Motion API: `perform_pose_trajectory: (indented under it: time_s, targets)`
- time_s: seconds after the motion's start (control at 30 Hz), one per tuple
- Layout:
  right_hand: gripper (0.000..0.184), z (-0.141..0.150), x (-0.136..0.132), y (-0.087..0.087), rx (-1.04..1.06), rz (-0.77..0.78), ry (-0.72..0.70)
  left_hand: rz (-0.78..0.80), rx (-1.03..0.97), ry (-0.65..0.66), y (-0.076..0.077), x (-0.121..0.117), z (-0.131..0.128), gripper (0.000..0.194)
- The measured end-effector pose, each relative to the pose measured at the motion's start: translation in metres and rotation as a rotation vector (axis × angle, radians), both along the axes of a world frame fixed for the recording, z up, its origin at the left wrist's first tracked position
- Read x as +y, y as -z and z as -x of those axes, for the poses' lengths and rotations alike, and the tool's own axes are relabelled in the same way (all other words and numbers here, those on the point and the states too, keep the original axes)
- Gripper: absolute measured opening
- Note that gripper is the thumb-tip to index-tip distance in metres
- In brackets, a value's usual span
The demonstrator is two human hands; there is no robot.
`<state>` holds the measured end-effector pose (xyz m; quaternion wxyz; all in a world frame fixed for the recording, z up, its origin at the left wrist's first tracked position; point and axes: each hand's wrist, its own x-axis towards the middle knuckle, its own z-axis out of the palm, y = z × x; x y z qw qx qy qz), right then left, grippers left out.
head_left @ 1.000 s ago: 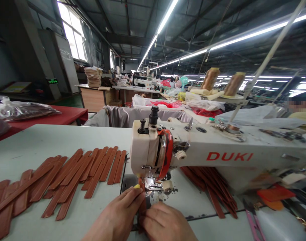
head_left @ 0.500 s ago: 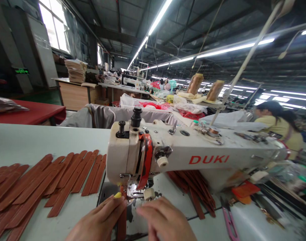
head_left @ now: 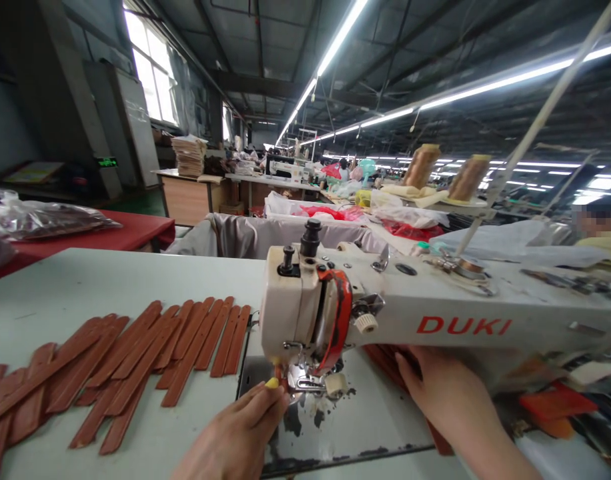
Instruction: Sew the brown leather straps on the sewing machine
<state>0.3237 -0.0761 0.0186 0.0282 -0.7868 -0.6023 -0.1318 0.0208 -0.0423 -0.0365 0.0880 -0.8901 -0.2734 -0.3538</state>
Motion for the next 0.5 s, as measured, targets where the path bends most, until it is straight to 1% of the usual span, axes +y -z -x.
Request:
perform_pose_trajectory:
  time_s: [0.1, 0.2, 0.23, 0.27, 0.3, 0.37, 0.43, 0.5]
  targets:
    - [0.026, -0.001, 0.000, -0.002, 0.004, -0.035, 0.008, -0.061, 0.022, 0.004, 0.006, 0.003, 0.001, 0.055]
    - [0.031, -0.001, -0.002, -0.001, -0.043, -0.115, -0.003, -0.114, 0.022, 0.060, 0.009, 0.005, 0.004, 0.054]
    - [0.032, -0.001, -0.004, -0.003, -0.057, -0.167, -0.047, -0.110, 0.008, 0.082, 0.007, 0.005, 0.006, 0.054]
    - [0.032, 0.000, -0.008, -0.005, -0.064, -0.230, -0.120, -0.095, -0.005, 0.105, 0.004, 0.006, 0.008, 0.054]
    - [0.032, 0.001, -0.013, -0.008, -0.062, -0.303, -0.207, -0.062, -0.015, 0.117, 0.000, 0.006, 0.011, 0.052]
    - [0.027, 0.003, -0.029, -0.016, -0.026, -0.463, -0.366, 0.049, -0.037, 0.097, -0.012, 0.011, 0.017, 0.045]
    - [0.021, 0.008, -0.047, -0.024, 0.045, -0.605, -0.440, 0.203, -0.039, 0.032, -0.024, 0.023, 0.020, 0.038]
    - [0.018, 0.018, -0.062, -0.026, 0.155, -0.694, -0.462, 0.312, -0.012, -0.003, -0.031, 0.038, 0.019, 0.036]
